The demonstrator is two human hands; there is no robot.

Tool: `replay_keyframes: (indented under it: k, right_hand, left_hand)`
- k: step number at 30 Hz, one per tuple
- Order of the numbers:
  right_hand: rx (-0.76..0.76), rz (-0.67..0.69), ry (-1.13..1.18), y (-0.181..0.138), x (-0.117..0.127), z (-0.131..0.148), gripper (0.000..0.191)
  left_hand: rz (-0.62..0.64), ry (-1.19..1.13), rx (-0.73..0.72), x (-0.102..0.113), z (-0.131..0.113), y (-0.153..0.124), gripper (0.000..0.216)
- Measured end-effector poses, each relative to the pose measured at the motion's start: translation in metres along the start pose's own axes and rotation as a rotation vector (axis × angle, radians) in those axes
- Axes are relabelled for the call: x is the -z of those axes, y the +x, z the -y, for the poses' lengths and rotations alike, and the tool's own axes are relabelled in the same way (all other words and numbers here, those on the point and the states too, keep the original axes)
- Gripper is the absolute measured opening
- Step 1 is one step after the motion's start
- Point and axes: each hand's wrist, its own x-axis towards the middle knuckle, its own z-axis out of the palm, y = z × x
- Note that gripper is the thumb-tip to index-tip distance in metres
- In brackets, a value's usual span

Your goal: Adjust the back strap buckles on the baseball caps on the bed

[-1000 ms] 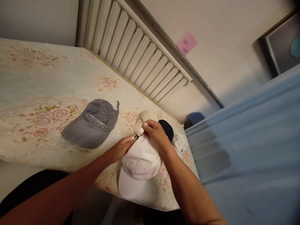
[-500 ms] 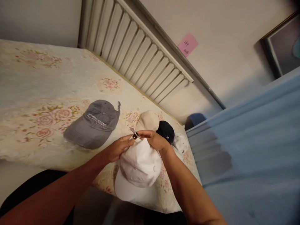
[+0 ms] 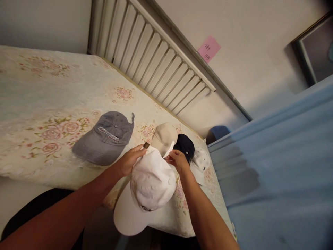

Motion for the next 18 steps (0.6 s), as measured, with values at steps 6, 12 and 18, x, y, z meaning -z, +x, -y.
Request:
replay_keyframes:
  k: [6,12,18]
  right_hand:
    - [-0.126,-0.006,0.124,-0.051,0.012,-0.069,0.028]
    - [-0.3,-0.094,0.245,-0.118,0.01,-0.113,0.042]
    - [-0.428,-0.155,0.275,-0.168,0.0,-0.149,0.055]
  left_hand:
    - [-0.158,-0.038,-0.002,0.006,0.004,0.011,0.029]
    - [-0.228,-0.092,0.001,0.007,0.004,0.012,0.016]
    - [-0.293,-0.132,0.042,0.009,0.005,0.014,0.014]
